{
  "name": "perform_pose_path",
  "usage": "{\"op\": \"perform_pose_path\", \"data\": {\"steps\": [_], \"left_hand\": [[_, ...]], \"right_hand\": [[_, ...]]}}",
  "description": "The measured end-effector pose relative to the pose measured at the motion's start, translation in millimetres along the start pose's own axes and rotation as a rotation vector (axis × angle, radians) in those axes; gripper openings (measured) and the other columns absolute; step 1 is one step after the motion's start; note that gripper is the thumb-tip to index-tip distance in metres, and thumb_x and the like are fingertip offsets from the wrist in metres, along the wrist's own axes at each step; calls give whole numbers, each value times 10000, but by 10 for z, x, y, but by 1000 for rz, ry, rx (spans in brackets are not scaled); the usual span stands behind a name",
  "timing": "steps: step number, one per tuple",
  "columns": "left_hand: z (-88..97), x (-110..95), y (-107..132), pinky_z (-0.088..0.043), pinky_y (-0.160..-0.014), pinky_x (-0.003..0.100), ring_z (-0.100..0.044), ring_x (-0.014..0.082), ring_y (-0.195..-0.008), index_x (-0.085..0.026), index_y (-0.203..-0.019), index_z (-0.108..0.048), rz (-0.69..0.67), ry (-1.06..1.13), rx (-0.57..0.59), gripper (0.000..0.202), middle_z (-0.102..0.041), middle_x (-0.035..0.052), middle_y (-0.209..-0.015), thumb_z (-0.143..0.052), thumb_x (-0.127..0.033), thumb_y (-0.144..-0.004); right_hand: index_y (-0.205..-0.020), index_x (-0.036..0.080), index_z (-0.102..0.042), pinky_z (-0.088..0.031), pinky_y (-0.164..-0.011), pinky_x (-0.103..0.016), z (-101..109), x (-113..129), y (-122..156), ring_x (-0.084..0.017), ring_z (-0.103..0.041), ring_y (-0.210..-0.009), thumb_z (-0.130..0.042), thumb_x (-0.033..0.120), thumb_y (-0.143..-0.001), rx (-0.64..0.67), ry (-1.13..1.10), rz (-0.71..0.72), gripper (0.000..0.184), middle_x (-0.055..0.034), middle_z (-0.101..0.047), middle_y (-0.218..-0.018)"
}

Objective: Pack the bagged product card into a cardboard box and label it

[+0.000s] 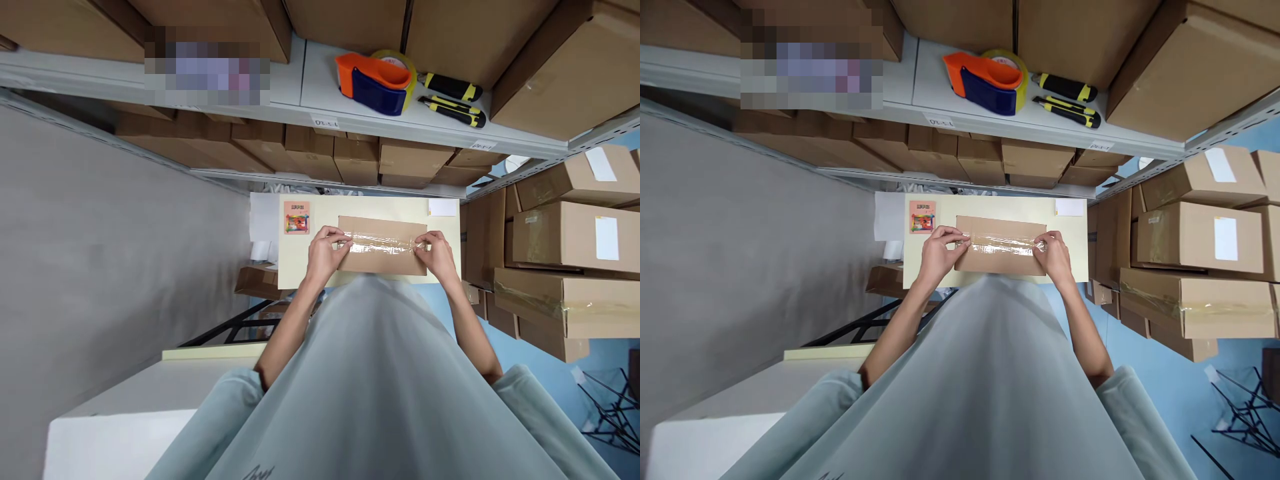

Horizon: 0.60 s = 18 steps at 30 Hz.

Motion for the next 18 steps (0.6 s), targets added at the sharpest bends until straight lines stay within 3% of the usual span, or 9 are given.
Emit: {"op": "perform_pose_path", "data": {"steps": [6, 11, 15, 18], "left_hand": [[-14, -58, -45, -607, -970, 369, -718, 228, -997, -249, -996, -856, 166, -20, 36, 151, -693, 52, -1088, -776, -210, -873], [-11, -56, -108, -604, -940, 372, -684, 215, -942, -246, -1020, -830, 249, -40, 44, 205, -629, 53, -1099, -823, -210, -818], [17, -56, -135, -602, -932, 366, -678, 201, -919, -239, -1033, -800, 267, -11, 82, 233, -615, 50, -1117, -836, -210, -805], [30, -45, -147, -595, -928, 363, -682, 200, -908, -230, -1028, -800, 261, -20, 95, 235, -626, 51, -1107, -828, -188, -799]], "right_hand": [[-1038, 242, -745, -575, -927, -382, -8, 129, -67, -209, -695, -891, -713, 195, -863, 67, 163, -63, 184, -68, -597, -1206], [-1059, 213, -698, -565, -830, -390, -17, 276, -101, -231, -699, -845, -684, 173, -902, 129, 265, -109, 162, -109, -563, -1242], [-1087, 224, -671, -538, -809, -377, -2, 281, -83, -244, -694, -876, -673, 199, -919, 158, 266, -123, 170, -123, -596, -1273], [-1106, 248, -636, -504, -795, -357, 17, 217, -52, -237, -671, -854, -629, 226, -931, 168, 199, -70, 176, -83, -675, -1151]]}}
Point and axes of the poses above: each hand's wrist, its own y-axis away from the middle knuckle, its own z-axis out of the back of the hand, x = y × z, the point moved 1 cm from there along -y, towards the middle knuckle
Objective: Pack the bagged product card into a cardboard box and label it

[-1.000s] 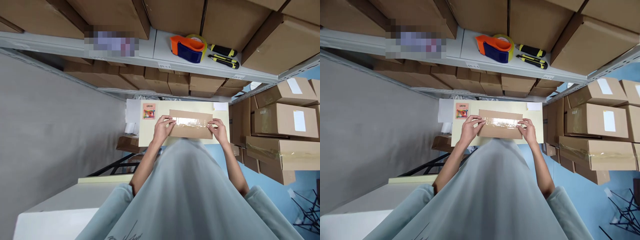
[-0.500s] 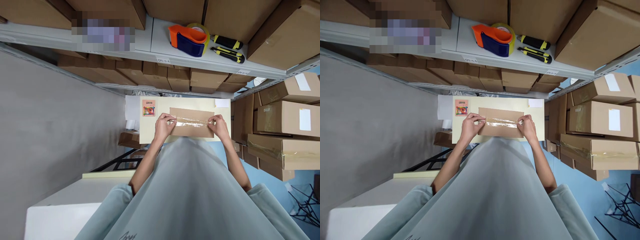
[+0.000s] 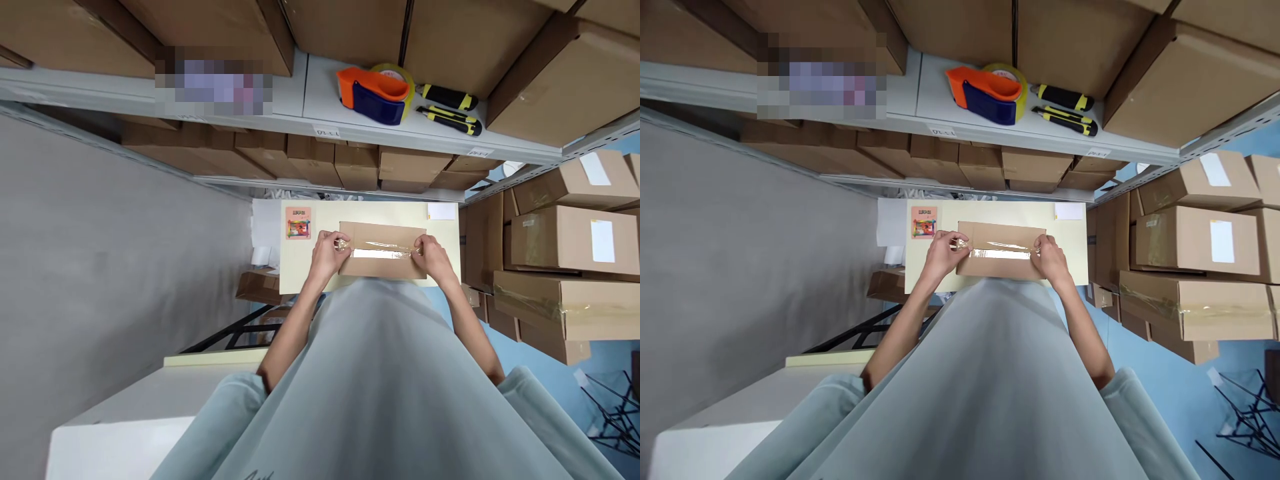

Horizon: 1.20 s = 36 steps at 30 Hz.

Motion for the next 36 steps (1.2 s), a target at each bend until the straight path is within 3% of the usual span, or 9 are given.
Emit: {"op": "perform_pose_path", "data": {"steps": [4, 7, 17, 25, 33, 36], "left_hand": [[2, 47, -32, -597, -919, 355, -678, 198, -900, -229, -1026, -811, -25, 39, 4, 234, -629, 51, -1080, -830, -203, -794], [1, 52, -48, -599, -924, 351, -669, 184, -870, -230, -1042, -810, -34, 60, 15, 248, -623, 43, -1060, -828, -214, -796], [-43, -101, -8, -605, -913, 372, -710, 204, -861, -236, -1046, -797, 3, -18, -26, 230, -633, 55, -1115, -831, -195, -822], [-187, -93, 28, -584, -1080, 410, -724, 271, -1107, -229, -1058, -787, -47, -24, -99, 252, -598, 76, -1173, -749, -120, -834], [-21, -71, 7, -598, -969, 357, -712, 211, -925, -234, -1035, -788, -21, -11, -13, 225, -605, 53, -1101, -773, -164, -822], [38, -128, -2, -568, -1029, 385, -688, 259, -1056, -237, -1016, -778, -88, -63, -69, 276, -614, 67, -1106, -777, -104, -775]], "right_hand": [[-1142, 274, -605, -451, -744, -321, 11, -85, 21, -227, -628, -758, -603, 267, -920, 56, -76, 24, 222, -7, -706, -913], [-1116, 286, -623, -429, -728, -304, 51, -102, -4, -228, -628, -751, -629, 305, -896, 55, -89, 5, 220, 10, -710, -869], [-1053, 285, -684, -466, -777, -305, 215, -79, -229, -263, -703, -923, -707, 290, -845, -12, -53, -24, 210, -19, -782, -1012], [-1070, 281, -684, -466, -781, -316, 127, -63, -277, -295, -728, -953, -710, 241, -884, -23, 26, -43, 192, -37, -782, -968], [-1110, 282, -641, -448, -773, -282, 204, 29, -126, -252, -748, -918, -656, 205, -936, 9, 32, 8, 191, -10, -789, -990], [-1119, 281, -637, -432, -752, -283, 263, 89, -86, -241, -743, -905, -645, 205, -954, 25, 92, 65, 182, -17, -790, -995]]}}
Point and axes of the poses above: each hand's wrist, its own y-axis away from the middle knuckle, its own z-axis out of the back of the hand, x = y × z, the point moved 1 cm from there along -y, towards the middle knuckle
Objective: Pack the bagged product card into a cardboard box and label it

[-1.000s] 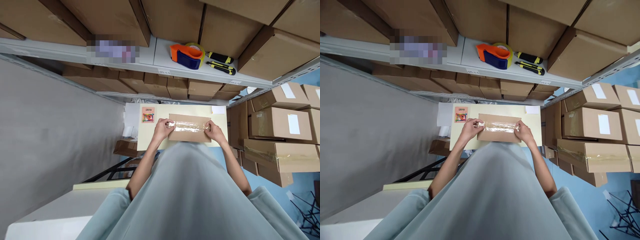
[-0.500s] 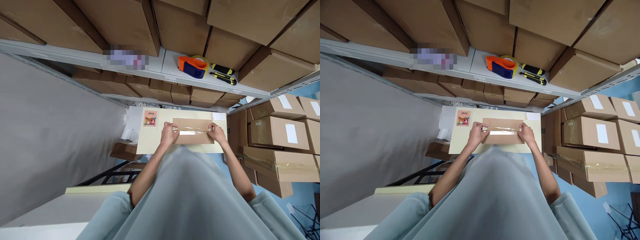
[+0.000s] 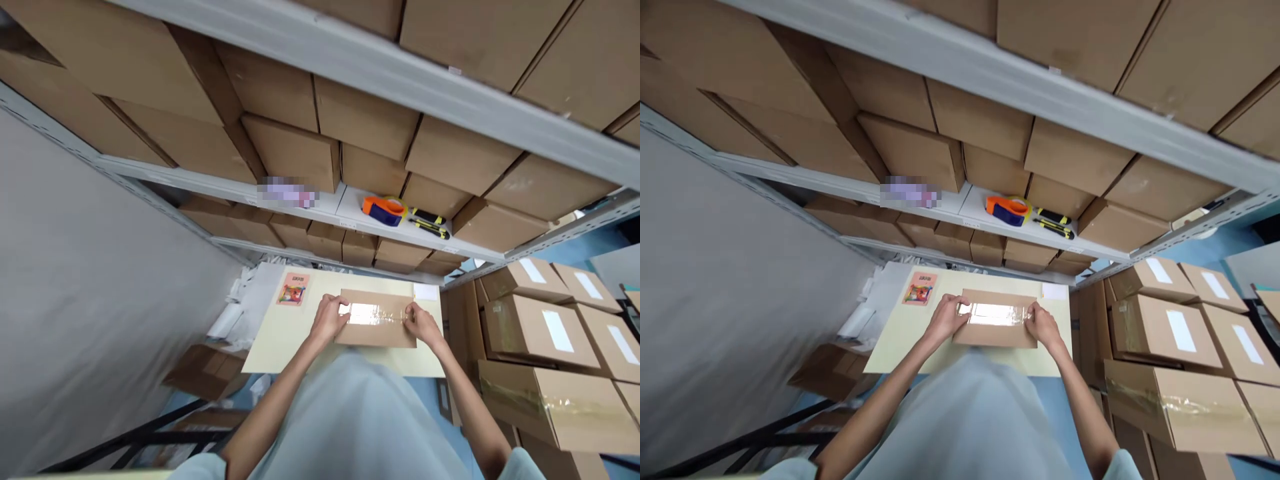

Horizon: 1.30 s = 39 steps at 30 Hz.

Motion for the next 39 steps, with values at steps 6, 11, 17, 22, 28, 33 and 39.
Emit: {"op": "perform_pose_path", "data": {"steps": [6, 11, 17, 22, 28, 33, 39], "left_hand": [[360, -609, -329, -524, -1073, 439, -641, 322, -1212, -247, -1034, -793, -260, -42, -142, 258, -667, 98, -1174, -749, -103, -824], [935, -1482, -774, -511, -1092, 453, -646, 324, -1225, -243, -1074, -800, -393, -67, -321, 203, -688, 112, -1176, -725, -156, -906], [1273, -1994, -888, -495, -1147, 472, -641, 343, -1282, -175, -1226, -792, -396, -102, -329, 300, -720, 164, -1256, -684, -165, -947], [1207, -1887, -751, -485, -1165, 453, -631, 334, -1316, -182, -1263, -789, -366, -127, -295, 319, -724, 149, -1280, -667, -196, -969], [978, -1685, -697, -532, -1107, 463, -673, 326, -1251, -201, -1176, -794, -324, -11, -273, 244, -760, 130, -1228, -680, -201, -960], [768, -1325, -476, -578, -1060, 453, -739, 284, -1123, -207, -1229, -732, -353, 252, -330, 280, -791, 86, -1120, -695, -207, -951], [496, -998, 155, -624, -889, 330, -758, 200, -1014, -241, -1228, -712, -448, 571, -342, 223, -771, 53, -1130, -664, -288, -1015]], "right_hand": [[-1127, 246, -688, -511, -943, -366, 627, 347, -154, -316, -724, -1232, -658, 226, -972, -147, 154, 215, 159, -110, -771, -1282], [-1311, 200, -661, -527, -1043, -412, 1448, 1091, -627, -334, -720, -1238, -644, 291, -1026, -381, 283, 377, 300, -181, -754, -1317], [-1477, 85, -567, -469, -1151, -379, 1782, 1906, -1323, -308, -643, -1373, -590, 208, -1038, -391, 399, 373, 457, -258, -648, -1488], [-1478, 16, -544, -413, -1188, -409, 1623, 1984, -1702, -338, -612, -1401, -628, 167, -991, -305, 419, 285, 517, -305, -641, -1485], [-1514, 1, -499, -393, -1212, -412, 1612, 1857, -1838, -342, -604, -1391, -561, 184, -1025, -297, 356, 341, 526, -303, -645, -1477], [-1498, 67, -507, -511, -1097, -455, 1320, 1630, -1483, -320, -677, -1195, -502, 363, -1072, -346, -42, 500, 518, -219, -732, -1307], [-1349, 189, -650, -540, -1110, -437, 471, 1343, -307, -273, -714, -1164, -682, 591, -1001, -169, -1005, 621, 533, -124, -761, -1297]]}}
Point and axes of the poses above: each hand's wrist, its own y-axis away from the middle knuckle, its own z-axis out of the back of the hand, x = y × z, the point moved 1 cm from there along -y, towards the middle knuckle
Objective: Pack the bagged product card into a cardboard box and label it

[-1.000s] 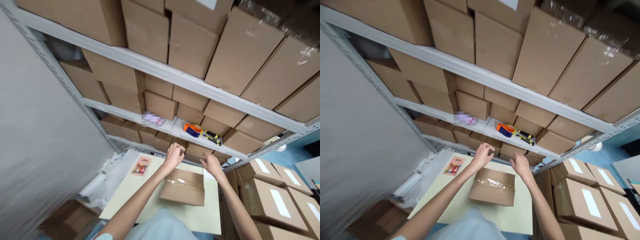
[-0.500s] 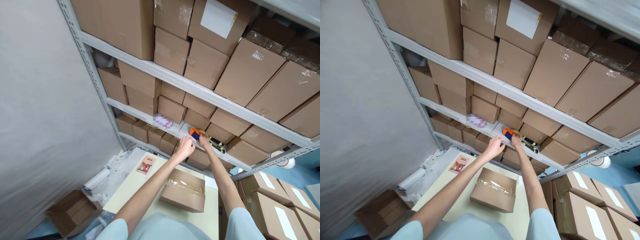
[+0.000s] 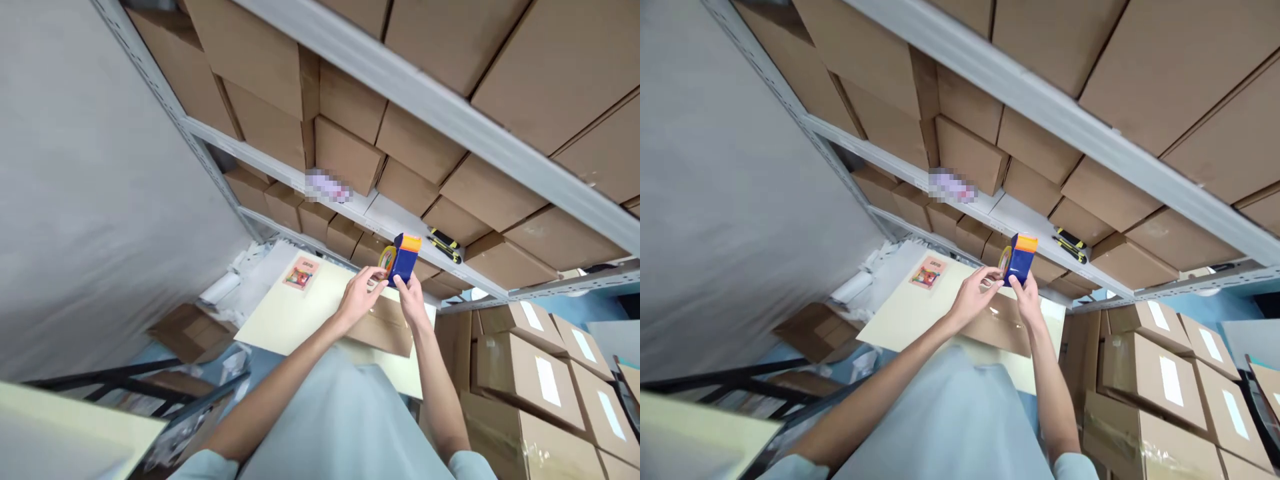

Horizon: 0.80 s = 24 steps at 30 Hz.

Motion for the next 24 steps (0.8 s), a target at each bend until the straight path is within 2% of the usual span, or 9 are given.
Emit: {"op": "perform_pose_path", "data": {"steps": [2, 5, 10, 13, 17, 20, 24], "left_hand": [[-14, -52, 195, -629, -893, 332, -750, 190, -972, -236, -1169, -734, -19, 9, -3, 163, -761, 54, -1111, -665, -288, -1030], [5, -167, 372, -641, -887, 327, -751, 183, -947, -229, -1127, -740, -50, 5, -33, 118, -758, 54, -1099, -703, -273, -1024], [229, -504, 455, -645, -879, 294, -771, 180, -985, -237, -1149, -732, -179, -7, 24, 113, -780, 53, -1105, -700, -232, -1041], [374, -679, 506, -639, -936, 304, -776, 190, -1054, -244, -1192, -732, -241, -33, 73, 152, -787, 59, -1128, -693, -208, -1049], [474, -726, 602, -633, -978, 338, -774, 202, -1095, -248, -1215, -740, -236, -63, 76, 180, -795, 64, -1154, -666, -191, -1061], [589, -726, 615, -639, -947, 348, -765, 204, -1064, -243, -1232, -748, -184, -39, 47, 194, -792, 68, -1147, -694, -228, -1046], [873, -831, 488, -638, -843, 353, -726, 219, -1037, -230, -1356, -723, -138, -27, -94, 369, -740, 104, -1229, -739, -368, -1014]], "right_hand": [[-1341, 208, -659, -539, -1128, -440, -150, 32, 316, -266, -718, -1174, -706, 593, -992, -57, -77, -39, 522, -115, -760, -1305], [-1317, 223, -672, -552, -1126, -443, -277, 100, 571, -268, -716, -1191, -721, 631, -972, -138, -81, -54, 536, -105, -767, -1279], [-1261, 243, -711, -594, -1078, -434, -257, 317, 824, -269, -748, -1146, -764, 603, -963, -138, -56, -50, 471, -93, -796, -1244], [-1200, 247, -750, -628, -1031, -459, -246, 450, 876, -292, -783, -1087, -779, 656, -937, -54, -118, -60, 487, -93, -827, -1171], [-1045, 250, -799, -648, -998, -481, -308, 552, 788, -332, -796, -1084, -733, 807, -891, 59, -86, -82, 582, -102, -839, -1125], [-984, 245, -805, -663, -945, -452, -353, 587, 750, -319, -807, -1013, -795, 768, -867, 64, 41, -79, 535, -96, -849, -1045], [-1046, 234, -789, -671, -893, -409, -353, 595, 805, -286, -804, -962, -845, 683, -875, 67, 193, -34, 484, -91, -848, -1045]]}}
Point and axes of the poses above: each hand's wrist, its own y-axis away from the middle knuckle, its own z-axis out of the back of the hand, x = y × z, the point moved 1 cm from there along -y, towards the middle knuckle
